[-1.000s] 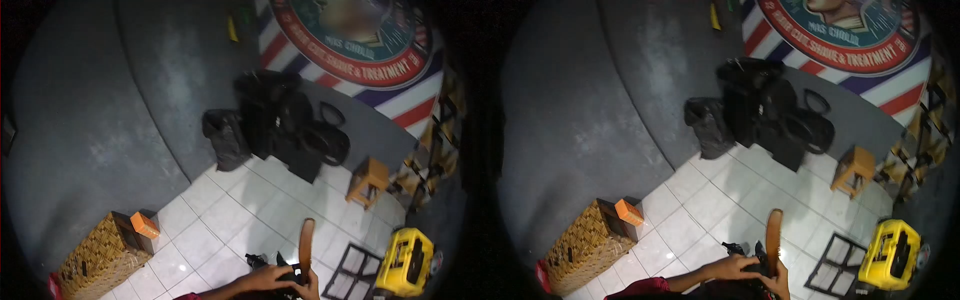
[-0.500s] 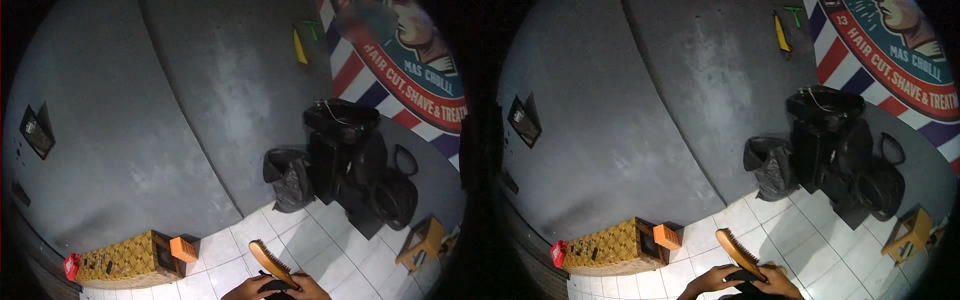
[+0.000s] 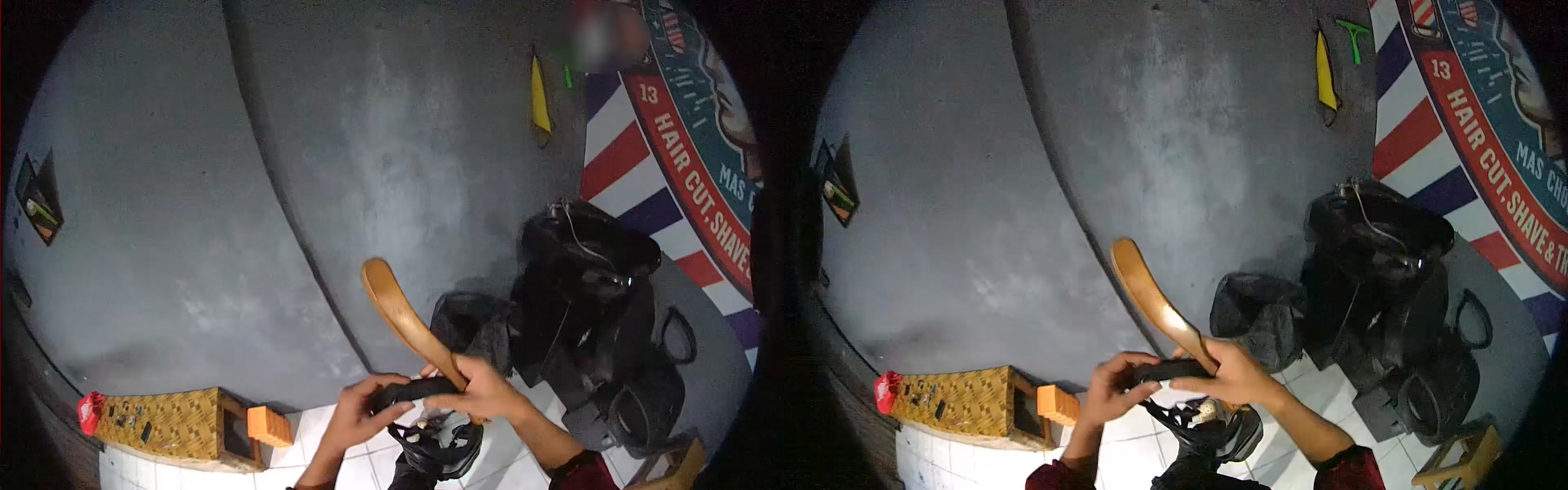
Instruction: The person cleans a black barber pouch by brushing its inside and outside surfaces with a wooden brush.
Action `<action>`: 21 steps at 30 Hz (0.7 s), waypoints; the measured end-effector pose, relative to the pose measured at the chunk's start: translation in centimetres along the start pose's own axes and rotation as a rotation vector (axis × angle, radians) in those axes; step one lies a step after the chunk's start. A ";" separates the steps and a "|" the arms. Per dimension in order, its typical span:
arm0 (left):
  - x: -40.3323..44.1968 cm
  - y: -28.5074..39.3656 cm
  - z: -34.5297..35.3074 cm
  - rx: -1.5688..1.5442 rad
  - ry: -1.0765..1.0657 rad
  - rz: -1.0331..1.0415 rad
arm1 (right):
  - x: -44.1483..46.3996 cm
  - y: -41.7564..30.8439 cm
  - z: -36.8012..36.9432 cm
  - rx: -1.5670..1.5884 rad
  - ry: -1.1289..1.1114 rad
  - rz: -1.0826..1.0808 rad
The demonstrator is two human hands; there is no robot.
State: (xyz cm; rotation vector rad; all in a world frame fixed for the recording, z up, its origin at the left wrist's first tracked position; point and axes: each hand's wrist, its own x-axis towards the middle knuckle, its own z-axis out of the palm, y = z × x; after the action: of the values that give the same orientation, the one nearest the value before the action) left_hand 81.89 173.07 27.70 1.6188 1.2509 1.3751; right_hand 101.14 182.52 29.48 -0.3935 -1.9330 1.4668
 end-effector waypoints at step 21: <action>47.1 12.1 -15.7 0.934 0.369 1.093 | 39.8 -13.6 -21.8 -0.423 0.322 -0.485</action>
State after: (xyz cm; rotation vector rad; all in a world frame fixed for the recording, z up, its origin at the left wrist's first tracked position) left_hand 69.05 212.15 58.03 3.1112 1.3485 1.8875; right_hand 88.69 217.93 58.31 -0.2942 -1.8910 0.6432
